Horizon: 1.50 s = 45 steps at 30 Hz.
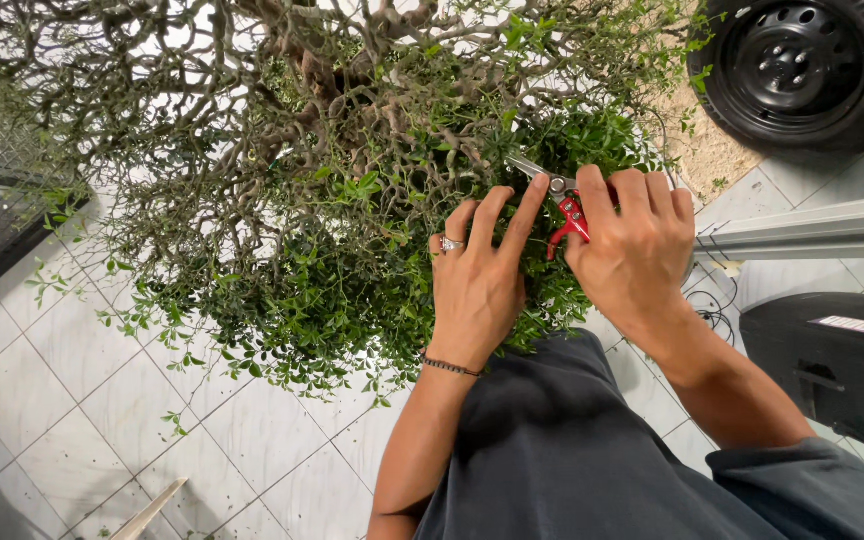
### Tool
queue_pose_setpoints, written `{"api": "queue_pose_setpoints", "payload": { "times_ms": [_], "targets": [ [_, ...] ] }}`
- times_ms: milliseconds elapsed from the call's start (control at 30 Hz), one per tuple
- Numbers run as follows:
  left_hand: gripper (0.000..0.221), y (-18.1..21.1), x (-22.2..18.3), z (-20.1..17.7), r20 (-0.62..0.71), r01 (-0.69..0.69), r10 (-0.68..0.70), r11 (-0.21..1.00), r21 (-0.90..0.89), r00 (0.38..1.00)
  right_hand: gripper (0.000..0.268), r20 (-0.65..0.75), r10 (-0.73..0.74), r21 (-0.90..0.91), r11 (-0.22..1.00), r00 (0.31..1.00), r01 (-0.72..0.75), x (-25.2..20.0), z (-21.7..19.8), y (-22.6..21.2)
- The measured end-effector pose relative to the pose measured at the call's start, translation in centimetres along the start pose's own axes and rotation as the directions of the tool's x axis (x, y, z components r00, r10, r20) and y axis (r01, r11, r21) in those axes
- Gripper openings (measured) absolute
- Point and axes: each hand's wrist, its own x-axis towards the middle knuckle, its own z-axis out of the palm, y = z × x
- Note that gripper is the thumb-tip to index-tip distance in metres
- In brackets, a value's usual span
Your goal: The person uses red-handled pruning shears to trim the leaves and small branches of a potted bonsai tree. They hold the foliage with one hand while cutting with the other, working around the plant's canopy.
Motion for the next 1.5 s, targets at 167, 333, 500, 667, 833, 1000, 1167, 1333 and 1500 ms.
{"api": "queue_pose_setpoints", "payload": {
  "times_ms": [167,333,500,667,833,1000,1167,1333,1500],
  "targets": [
    [0.107,0.0,0.1,-0.3,-0.014,-0.002,0.002,1.0,-0.008,1.0,0.07,-0.017,0.017,0.009,1.0,1.0,-0.017,0.2,-0.4,-0.3],
    [0.106,0.1,0.2,-0.2,-0.025,0.004,-0.004,1.0,0.014,1.0,0.075,-0.042,0.015,0.009,1.0,0.999,-0.014,0.3,0.0,-0.6],
    [0.105,0.2,0.3,-0.2,-0.017,0.021,-0.02,1.0,0.019,1.0,0.067,-0.017,0.015,-0.017,1.0,1.0,-0.016,0.6,0.0,-0.8],
    [0.106,0.2,0.3,-0.5,-0.01,0.015,-0.015,1.0,0.018,1.0,0.066,0.006,0.006,0.027,1.0,1.0,-0.006,-0.2,1.1,0.2],
    [0.107,0.1,0.1,-0.3,0.004,0.022,-0.022,1.0,0.009,1.0,0.062,-0.065,-0.024,-0.038,0.999,0.998,0.021,0.8,-0.8,-0.3],
    [0.11,-0.1,0.1,0.1,-0.014,0.02,-0.02,1.0,0.023,1.0,0.067,-0.042,-0.037,-0.036,0.999,0.998,0.036,1.6,-1.1,-0.7],
    [0.112,-0.3,0.0,0.4,-0.025,0.024,-0.024,1.0,-0.006,0.999,0.059,0.033,-0.048,0.009,0.999,0.998,0.048,1.7,-0.4,-0.3],
    [0.11,0.1,0.0,-0.2,-0.033,0.035,-0.036,0.999,-0.028,0.999,0.046,0.121,-0.047,0.036,0.998,0.991,0.043,2.2,-2.1,0.5],
    [0.11,0.6,0.4,-0.4,-0.035,0.045,-0.045,0.999,0.001,0.998,0.062,0.124,-0.049,-0.101,0.993,0.991,0.062,2.9,-3.2,0.9]
  ]
}}
